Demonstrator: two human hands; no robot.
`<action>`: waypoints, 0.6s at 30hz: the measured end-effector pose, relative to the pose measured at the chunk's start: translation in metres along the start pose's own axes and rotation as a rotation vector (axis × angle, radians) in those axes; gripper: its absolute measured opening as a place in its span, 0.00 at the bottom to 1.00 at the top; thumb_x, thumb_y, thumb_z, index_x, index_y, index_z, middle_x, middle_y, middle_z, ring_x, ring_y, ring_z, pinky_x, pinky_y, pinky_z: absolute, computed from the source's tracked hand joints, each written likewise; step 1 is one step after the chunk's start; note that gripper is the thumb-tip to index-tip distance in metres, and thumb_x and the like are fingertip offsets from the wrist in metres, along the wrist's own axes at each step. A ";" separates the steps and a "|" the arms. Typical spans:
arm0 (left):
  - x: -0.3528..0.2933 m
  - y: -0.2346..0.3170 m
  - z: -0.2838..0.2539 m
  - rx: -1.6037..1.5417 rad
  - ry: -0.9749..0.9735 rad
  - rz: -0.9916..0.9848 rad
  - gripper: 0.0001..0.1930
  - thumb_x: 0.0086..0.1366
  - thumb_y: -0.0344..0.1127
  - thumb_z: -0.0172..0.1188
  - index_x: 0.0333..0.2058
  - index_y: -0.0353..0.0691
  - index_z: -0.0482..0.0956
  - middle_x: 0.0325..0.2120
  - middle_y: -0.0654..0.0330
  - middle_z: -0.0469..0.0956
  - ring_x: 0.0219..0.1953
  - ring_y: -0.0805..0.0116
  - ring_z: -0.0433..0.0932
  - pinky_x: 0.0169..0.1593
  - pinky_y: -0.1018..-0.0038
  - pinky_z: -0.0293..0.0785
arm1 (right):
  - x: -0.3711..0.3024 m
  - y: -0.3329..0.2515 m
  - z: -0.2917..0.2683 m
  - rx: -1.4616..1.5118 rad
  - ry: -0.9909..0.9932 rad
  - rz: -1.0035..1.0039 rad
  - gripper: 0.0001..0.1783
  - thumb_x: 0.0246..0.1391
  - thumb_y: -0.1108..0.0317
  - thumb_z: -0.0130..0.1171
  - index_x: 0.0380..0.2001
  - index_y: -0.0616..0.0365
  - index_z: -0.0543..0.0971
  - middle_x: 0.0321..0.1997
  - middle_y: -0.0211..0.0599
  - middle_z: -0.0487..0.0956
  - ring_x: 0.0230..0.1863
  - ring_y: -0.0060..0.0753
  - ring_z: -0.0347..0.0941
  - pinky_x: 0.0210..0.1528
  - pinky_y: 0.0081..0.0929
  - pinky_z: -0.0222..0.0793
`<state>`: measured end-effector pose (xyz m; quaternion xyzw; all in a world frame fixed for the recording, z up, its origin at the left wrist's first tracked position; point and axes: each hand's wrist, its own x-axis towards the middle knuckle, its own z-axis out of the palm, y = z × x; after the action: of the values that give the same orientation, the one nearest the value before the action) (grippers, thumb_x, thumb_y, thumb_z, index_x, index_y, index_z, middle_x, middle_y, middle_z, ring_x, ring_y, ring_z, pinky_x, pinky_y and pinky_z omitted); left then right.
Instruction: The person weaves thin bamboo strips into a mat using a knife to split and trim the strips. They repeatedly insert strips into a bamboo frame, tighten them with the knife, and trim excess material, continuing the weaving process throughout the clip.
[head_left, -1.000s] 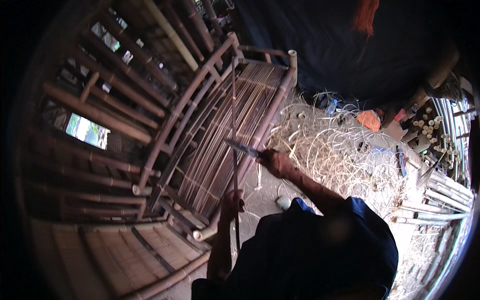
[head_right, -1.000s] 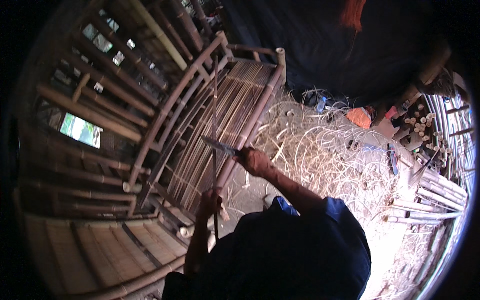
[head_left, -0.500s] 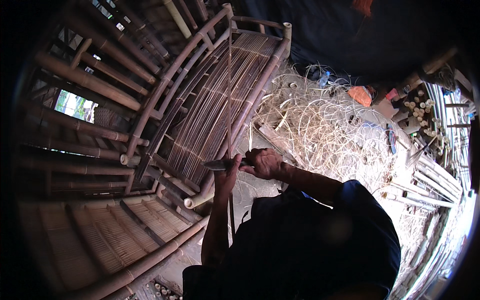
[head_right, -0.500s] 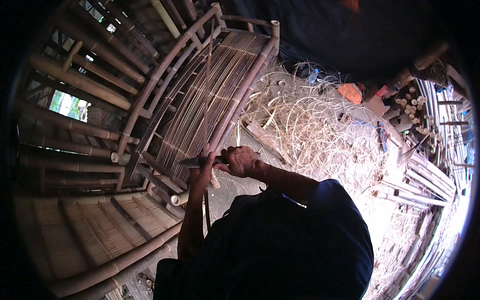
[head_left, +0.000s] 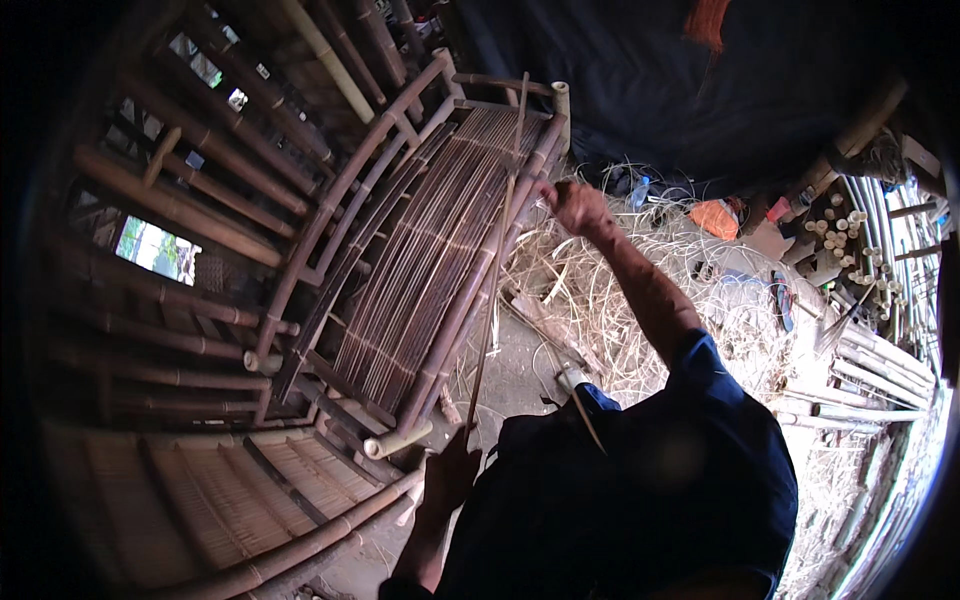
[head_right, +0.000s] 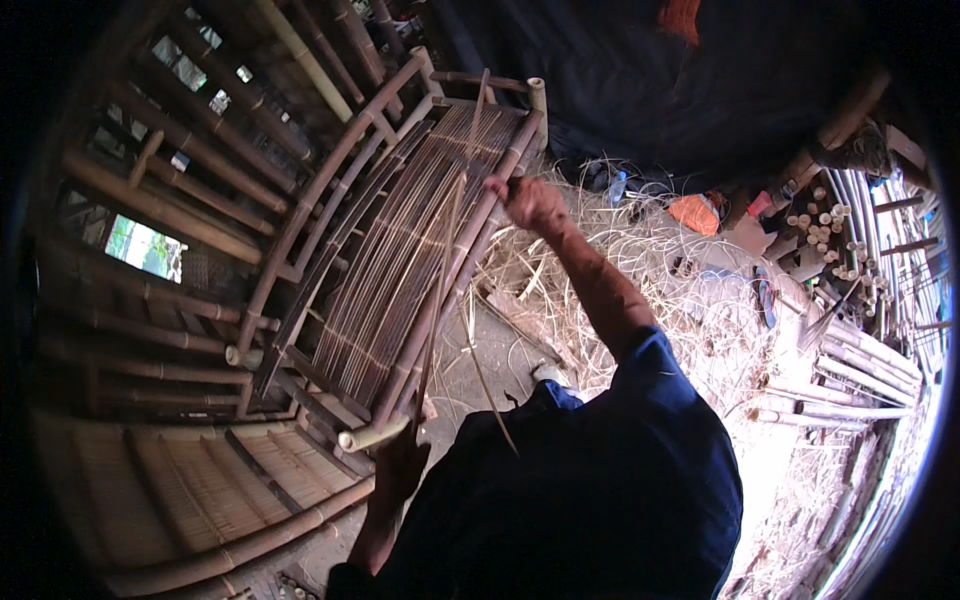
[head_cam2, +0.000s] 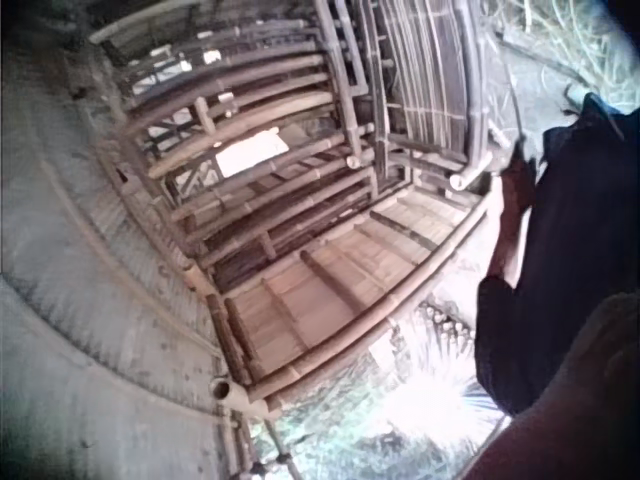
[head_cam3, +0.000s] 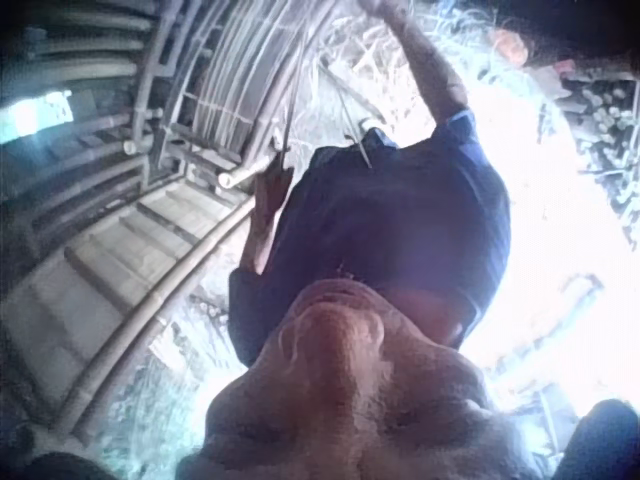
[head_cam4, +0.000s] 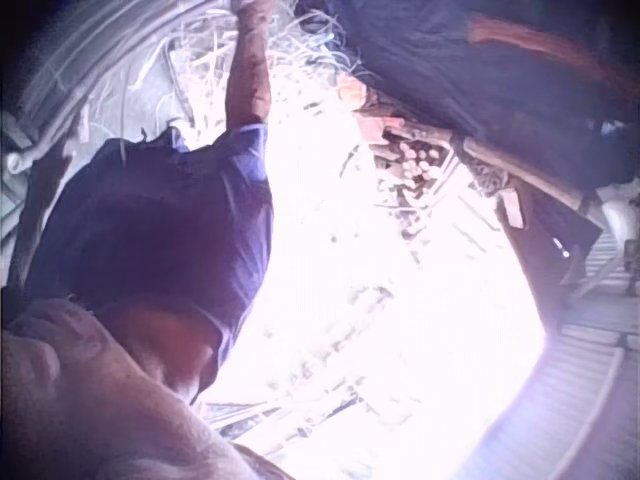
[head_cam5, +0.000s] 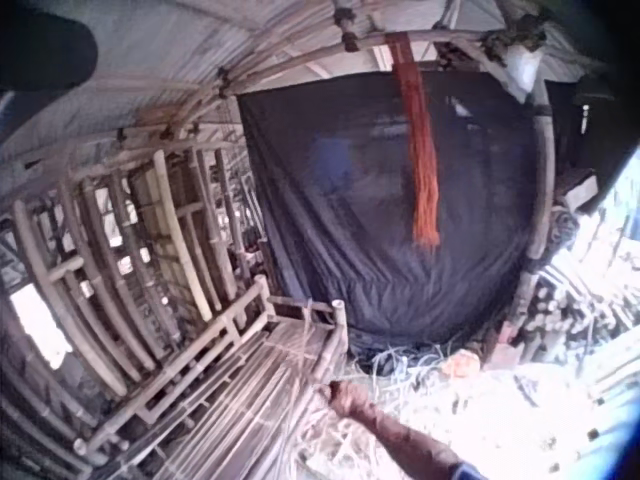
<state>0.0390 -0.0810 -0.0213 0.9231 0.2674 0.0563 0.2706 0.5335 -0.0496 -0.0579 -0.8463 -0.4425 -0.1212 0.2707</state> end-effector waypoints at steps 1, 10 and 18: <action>-0.003 0.007 -0.001 0.019 -0.015 -0.050 0.18 0.68 0.39 0.58 0.55 0.43 0.74 0.31 0.60 0.72 0.25 0.66 0.74 0.31 0.69 0.72 | 0.013 0.017 -0.009 0.010 0.159 -0.024 0.40 0.65 0.34 0.44 0.15 0.59 0.78 0.17 0.50 0.77 0.21 0.54 0.79 0.22 0.45 0.74; 0.030 0.025 0.003 -0.241 -0.042 -0.009 0.26 0.66 0.31 0.59 0.62 0.36 0.67 0.40 0.54 0.83 0.28 0.72 0.77 0.34 0.71 0.73 | 0.040 0.047 -0.064 0.094 -0.297 -0.071 0.41 0.66 0.33 0.37 0.25 0.61 0.81 0.28 0.56 0.81 0.36 0.61 0.80 0.41 0.47 0.76; 0.028 0.033 0.005 -0.158 -0.066 -0.026 0.28 0.67 0.33 0.58 0.65 0.37 0.63 0.45 0.49 0.80 0.32 0.62 0.80 0.38 0.68 0.74 | 0.110 0.131 -0.093 -0.004 -0.154 0.313 0.56 0.58 0.21 0.30 0.37 0.69 0.83 0.42 0.68 0.80 0.52 0.64 0.76 0.55 0.50 0.72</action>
<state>0.0792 -0.0919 -0.0096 0.8966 0.2652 0.0433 0.3520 0.7075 -0.0872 0.0217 -0.9121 -0.3245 -0.0133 0.2501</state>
